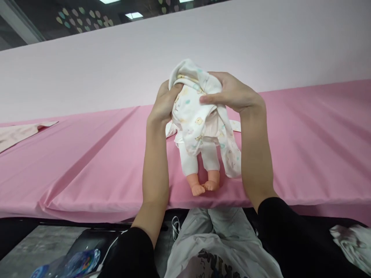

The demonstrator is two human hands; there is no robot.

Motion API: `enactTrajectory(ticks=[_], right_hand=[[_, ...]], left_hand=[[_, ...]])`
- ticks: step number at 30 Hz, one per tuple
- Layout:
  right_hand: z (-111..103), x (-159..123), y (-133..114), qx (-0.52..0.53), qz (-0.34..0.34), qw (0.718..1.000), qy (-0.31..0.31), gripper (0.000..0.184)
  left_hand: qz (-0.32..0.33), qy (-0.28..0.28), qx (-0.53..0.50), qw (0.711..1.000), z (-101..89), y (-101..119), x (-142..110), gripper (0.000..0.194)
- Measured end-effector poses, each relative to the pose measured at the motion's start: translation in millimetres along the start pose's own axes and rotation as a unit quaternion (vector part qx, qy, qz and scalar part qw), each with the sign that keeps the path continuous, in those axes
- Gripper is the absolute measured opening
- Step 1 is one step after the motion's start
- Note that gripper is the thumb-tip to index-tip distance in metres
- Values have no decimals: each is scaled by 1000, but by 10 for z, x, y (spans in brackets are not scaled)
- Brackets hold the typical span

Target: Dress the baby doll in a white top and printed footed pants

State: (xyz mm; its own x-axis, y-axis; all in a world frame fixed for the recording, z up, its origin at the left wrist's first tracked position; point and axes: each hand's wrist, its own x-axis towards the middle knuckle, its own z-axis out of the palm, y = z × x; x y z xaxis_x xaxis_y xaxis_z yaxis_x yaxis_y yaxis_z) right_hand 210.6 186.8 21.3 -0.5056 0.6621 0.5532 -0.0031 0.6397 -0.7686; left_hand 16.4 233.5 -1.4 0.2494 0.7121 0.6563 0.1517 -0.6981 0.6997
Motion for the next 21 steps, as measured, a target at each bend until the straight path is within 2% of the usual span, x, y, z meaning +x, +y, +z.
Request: enactTrajectory(ticks=[2,5,7,9,11,15,17,21], right_hand=[[-11,10,2,43,-17,997,54,30],[-19,35,4,141,-28,983,111,23],[-28,39,0,183,-8,977,111,26],[-46,24,-10,183,19,979,84,24],[-69,-5,-18,155,27,986,53,19],[-93,-41,-14,71,21,996,40,36],[-80,-32,-5,55,-4,997,50,43],[-30,19,11,61,-43,992,103,32]], left_hand=[[-9,-12,-26,1000,36,36,-13,25],[-38,-103,-3,994,74,149,-77,33],[-56,-169,31,983,89,225,-123,40],[-57,-195,45,978,91,273,-149,45],[-40,-162,43,985,79,280,-146,42],[-1,-74,40,996,26,212,-97,31],[2,-63,45,997,4,175,-80,27],[4,-63,57,996,3,158,-84,25]])
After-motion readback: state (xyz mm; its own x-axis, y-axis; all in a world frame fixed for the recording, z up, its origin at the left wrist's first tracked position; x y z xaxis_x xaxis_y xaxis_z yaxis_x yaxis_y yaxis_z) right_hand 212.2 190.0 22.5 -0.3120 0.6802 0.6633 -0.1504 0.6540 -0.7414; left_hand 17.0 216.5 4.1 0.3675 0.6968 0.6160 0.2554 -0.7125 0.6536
